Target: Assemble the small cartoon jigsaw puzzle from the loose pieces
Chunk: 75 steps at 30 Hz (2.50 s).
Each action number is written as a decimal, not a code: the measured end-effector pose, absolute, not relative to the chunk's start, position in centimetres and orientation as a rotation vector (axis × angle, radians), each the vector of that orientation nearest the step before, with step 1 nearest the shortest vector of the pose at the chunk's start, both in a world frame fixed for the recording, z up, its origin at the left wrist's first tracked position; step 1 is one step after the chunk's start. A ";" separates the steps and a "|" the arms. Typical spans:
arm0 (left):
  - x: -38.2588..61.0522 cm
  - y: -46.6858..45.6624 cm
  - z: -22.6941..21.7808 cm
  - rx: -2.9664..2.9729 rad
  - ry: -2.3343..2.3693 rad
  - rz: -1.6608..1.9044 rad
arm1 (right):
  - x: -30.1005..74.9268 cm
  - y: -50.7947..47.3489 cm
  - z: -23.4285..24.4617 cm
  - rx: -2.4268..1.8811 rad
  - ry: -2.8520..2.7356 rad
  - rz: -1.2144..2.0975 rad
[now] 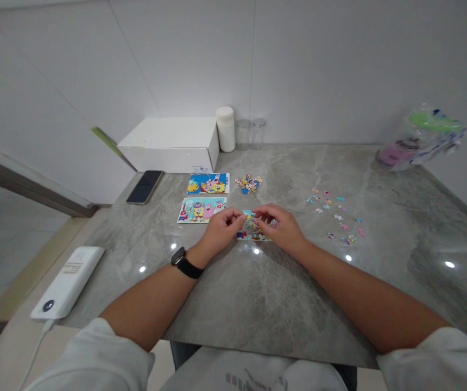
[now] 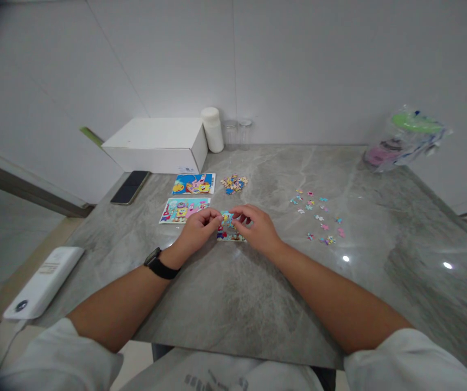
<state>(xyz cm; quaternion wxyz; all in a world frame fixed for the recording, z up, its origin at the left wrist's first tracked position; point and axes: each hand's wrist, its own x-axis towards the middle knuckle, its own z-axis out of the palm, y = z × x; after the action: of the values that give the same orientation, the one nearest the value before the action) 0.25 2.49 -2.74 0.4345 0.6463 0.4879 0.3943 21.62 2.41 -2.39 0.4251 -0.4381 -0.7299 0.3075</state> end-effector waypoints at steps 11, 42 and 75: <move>0.3 2.3 -2.6 1.616 1.140 0.948 | 21.7 2.2 -2.1 -1.053 -1.972 0.575; 0.2 2.3 -2.9 1.712 1.160 0.912 | 21.7 2.1 -2.1 -1.102 -1.945 0.559; 0.0 2.2 -2.5 1.772 1.196 0.875 | 22.5 3.0 -1.6 -1.028 -2.012 0.757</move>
<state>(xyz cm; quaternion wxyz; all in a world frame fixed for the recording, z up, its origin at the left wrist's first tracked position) 0.03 2.21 -2.55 0.4040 0.7017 0.4736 0.3465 22.46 3.03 -1.65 0.3700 -0.4009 -0.7843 0.2952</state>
